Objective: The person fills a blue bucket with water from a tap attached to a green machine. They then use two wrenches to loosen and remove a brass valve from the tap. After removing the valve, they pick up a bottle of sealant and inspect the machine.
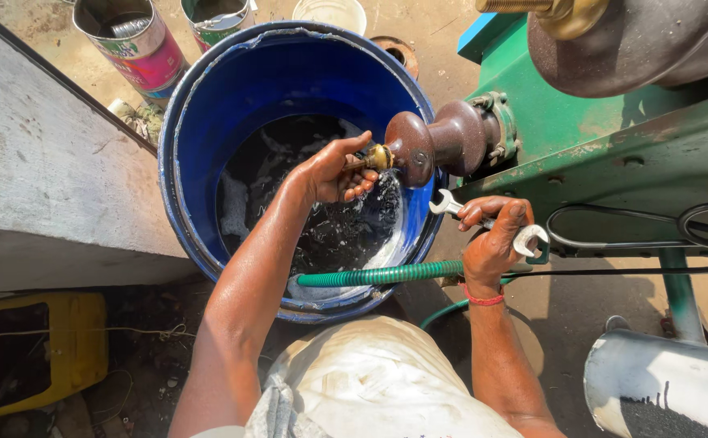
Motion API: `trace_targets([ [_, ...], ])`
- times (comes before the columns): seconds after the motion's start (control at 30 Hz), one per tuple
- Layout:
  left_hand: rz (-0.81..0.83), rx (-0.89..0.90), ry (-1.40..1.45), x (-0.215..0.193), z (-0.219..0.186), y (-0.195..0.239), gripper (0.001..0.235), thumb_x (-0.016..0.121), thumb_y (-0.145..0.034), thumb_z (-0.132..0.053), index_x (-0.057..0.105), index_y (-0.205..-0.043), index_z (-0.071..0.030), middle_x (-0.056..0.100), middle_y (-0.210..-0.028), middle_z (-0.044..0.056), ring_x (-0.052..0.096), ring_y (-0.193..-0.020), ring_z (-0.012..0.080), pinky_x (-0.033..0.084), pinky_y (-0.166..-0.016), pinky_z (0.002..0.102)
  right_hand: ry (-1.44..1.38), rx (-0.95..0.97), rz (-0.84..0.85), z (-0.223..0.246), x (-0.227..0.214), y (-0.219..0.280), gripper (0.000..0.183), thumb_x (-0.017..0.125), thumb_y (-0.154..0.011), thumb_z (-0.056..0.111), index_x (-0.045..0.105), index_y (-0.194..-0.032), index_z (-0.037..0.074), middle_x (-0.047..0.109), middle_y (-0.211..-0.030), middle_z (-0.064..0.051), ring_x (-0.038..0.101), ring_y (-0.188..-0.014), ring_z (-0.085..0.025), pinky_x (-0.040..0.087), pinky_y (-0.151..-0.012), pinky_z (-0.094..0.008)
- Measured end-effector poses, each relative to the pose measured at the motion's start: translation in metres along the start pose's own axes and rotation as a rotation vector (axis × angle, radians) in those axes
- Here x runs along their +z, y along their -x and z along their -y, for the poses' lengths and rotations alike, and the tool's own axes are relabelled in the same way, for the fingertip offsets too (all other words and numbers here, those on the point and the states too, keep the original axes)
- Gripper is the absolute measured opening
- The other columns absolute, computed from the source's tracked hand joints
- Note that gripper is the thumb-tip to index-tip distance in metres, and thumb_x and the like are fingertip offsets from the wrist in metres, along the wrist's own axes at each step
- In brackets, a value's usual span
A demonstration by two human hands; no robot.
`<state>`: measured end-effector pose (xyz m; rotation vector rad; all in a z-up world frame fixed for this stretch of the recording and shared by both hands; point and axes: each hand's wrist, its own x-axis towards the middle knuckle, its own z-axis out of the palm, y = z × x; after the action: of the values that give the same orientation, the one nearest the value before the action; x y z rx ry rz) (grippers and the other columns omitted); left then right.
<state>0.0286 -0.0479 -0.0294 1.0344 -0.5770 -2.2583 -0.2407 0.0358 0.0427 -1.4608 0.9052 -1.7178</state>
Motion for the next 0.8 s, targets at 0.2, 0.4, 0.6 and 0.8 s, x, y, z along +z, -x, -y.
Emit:
trace_targets([
  [0.2,0.051,-0.022,-0.184,-0.009,-0.006,-0.012,0.066,0.044,-0.103,-0.063,0.066,-0.086,-0.003,0.061,-0.062,0.004,0.059,-0.046,0.01,0.047,-0.04,0.022,0.092,0.002,-0.083,0.006,-0.01,0.011,0.047,0.045,-0.115,0.044,0.051,-0.093,0.002,0.059,-0.073,-0.014,0.061,-0.067,-0.021,0.05,-0.058,-0.03],
  [0.4,-0.044,-0.045,-0.313,-0.005,-0.019,-0.006,0.066,0.04,-0.103,-0.063,0.063,-0.081,-0.005,0.061,-0.061,0.004,0.057,-0.044,0.011,0.049,-0.041,0.024,0.162,0.012,-0.098,0.013,-0.013,0.019,0.048,0.047,-0.114,0.043,0.053,-0.089,0.003,0.059,-0.072,-0.013,0.061,-0.067,-0.02,0.05,-0.059,-0.029],
  [0.6,-0.465,0.272,-0.877,0.023,-0.011,0.012,0.061,0.046,-0.102,-0.051,0.074,-0.088,0.001,0.069,-0.062,0.008,0.07,-0.05,0.0152,0.06,-0.046,0.031,0.199,0.052,-0.11,0.014,-0.011,0.039,0.049,0.045,-0.114,0.045,0.053,-0.09,0.002,0.061,-0.074,-0.012,0.061,-0.068,-0.019,0.051,-0.062,-0.029],
  [0.8,-0.52,0.32,-0.917,0.036,-0.008,0.019,0.064,0.041,-0.106,-0.046,0.076,-0.087,0.003,0.068,-0.06,0.01,0.069,-0.048,0.0194,0.058,-0.053,0.037,0.195,0.135,-0.092,0.022,0.01,0.031,0.049,0.047,-0.113,0.047,0.053,-0.091,0.003,0.059,-0.07,-0.01,0.06,-0.064,-0.019,0.049,-0.057,-0.029],
])
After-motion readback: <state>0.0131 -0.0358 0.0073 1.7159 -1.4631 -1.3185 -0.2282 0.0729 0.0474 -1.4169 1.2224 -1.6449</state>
